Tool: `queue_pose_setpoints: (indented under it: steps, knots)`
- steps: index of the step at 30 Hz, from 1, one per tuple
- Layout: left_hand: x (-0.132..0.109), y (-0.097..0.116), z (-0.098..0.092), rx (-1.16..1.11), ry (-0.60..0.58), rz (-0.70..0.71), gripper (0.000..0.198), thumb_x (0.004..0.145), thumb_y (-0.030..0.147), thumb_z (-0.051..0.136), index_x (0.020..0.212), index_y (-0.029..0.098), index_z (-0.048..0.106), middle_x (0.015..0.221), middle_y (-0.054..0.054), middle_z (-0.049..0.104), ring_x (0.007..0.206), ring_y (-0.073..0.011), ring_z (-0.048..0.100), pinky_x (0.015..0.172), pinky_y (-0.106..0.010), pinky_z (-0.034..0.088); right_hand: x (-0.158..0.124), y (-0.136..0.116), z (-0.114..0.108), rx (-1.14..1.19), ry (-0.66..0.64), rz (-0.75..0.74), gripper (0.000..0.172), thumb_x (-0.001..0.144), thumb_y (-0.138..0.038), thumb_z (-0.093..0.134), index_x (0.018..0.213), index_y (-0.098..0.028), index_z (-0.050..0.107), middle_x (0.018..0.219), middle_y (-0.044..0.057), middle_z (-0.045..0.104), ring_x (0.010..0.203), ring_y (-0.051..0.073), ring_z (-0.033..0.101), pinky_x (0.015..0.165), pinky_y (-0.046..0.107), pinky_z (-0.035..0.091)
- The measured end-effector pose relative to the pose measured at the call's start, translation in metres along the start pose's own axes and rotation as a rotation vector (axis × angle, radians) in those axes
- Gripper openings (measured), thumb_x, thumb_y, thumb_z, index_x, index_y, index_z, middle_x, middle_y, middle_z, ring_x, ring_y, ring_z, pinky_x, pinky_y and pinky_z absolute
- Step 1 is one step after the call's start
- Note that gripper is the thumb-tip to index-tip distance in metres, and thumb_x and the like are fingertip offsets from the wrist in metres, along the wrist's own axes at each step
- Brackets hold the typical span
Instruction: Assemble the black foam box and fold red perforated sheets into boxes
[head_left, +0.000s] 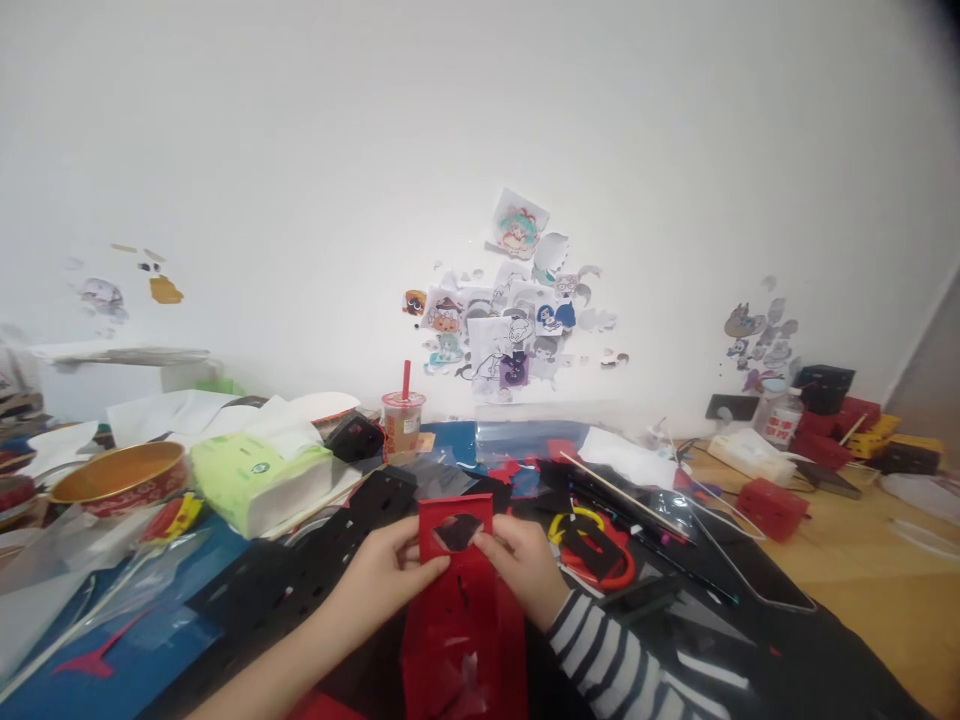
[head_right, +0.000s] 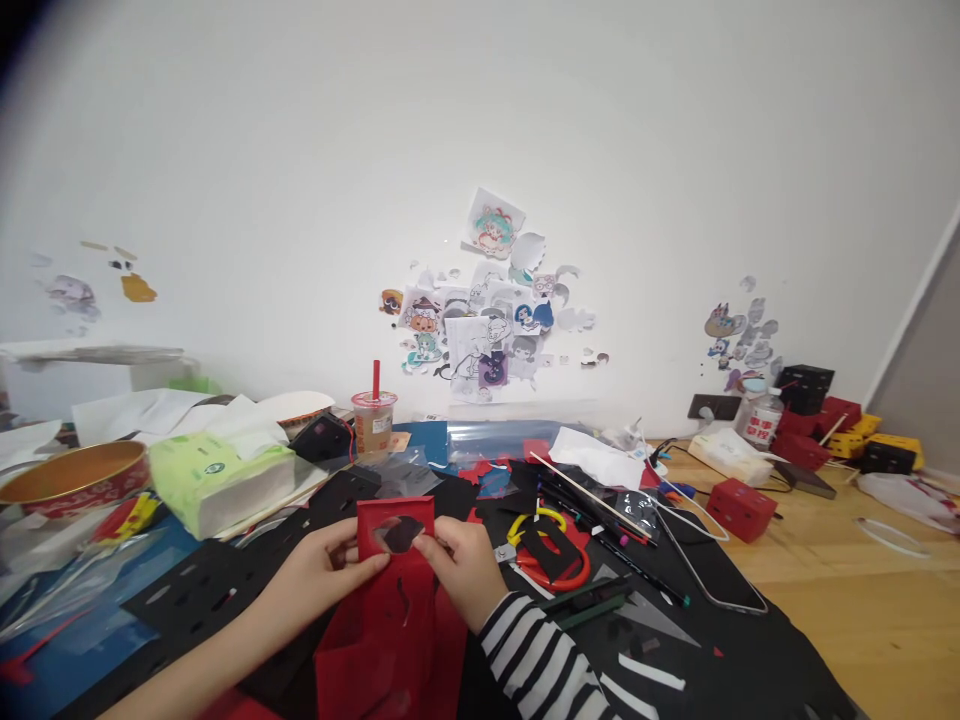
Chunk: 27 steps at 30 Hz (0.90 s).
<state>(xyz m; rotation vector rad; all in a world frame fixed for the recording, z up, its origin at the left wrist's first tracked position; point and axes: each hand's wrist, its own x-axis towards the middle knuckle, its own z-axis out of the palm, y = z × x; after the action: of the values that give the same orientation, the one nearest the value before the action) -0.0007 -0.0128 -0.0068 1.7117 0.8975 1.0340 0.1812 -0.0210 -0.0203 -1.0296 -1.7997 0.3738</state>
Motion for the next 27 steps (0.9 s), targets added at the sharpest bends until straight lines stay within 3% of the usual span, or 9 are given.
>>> queue_pose_setpoints:
  steps: [6,18,22,27]
  knots:
    - [-0.002,0.004,-0.004,0.147,-0.026,0.017,0.036,0.064,0.022,0.064,0.1,0.016,0.066,0.092,-0.004,0.072,0.08,-0.025,0.066,0.069,-0.032,0.054,-0.001,-0.004,0.002,0.004,0.012,0.003,0.043,0.082,-0.042,0.044,0.05,-0.021,0.025,0.047,-0.008,0.023,0.045,0.008,0.027,0.044,0.022,0.02]
    - [0.0,0.005,-0.008,-0.083,-0.118,-0.04,0.039,0.071,0.036,0.065,0.105,0.016,0.063,0.095,-0.006,0.071,0.085,-0.0241,0.066,0.078,-0.035,0.052,-0.001,-0.003,0.001,0.063,0.059,0.093,0.041,0.078,-0.042,0.048,0.049,-0.02,0.03,0.047,-0.008,0.025,0.046,0.007,0.027,0.045,0.022,0.02]
    - [0.001,0.001,-0.012,-0.007,-0.047,-0.078,0.053,0.07,0.056,0.06,0.103,0.015,0.063,0.094,-0.009,0.071,0.09,-0.027,0.064,0.078,-0.035,0.051,0.0,0.005,0.002,0.125,0.115,0.164,0.037,0.08,-0.045,0.047,0.055,-0.019,0.045,0.049,-0.005,0.039,0.049,0.009,0.038,0.046,0.021,0.028]
    - [0.0,-0.005,-0.011,-0.168,-0.161,-0.052,0.082,0.062,0.071,0.057,0.124,0.019,0.047,0.123,-0.013,0.057,0.113,-0.0292,0.053,0.09,-0.037,0.045,0.002,0.015,0.005,0.22,0.154,0.239,0.038,0.082,-0.05,0.045,0.072,-0.016,0.059,0.059,0.001,0.059,0.056,0.015,0.054,0.051,0.024,0.041]
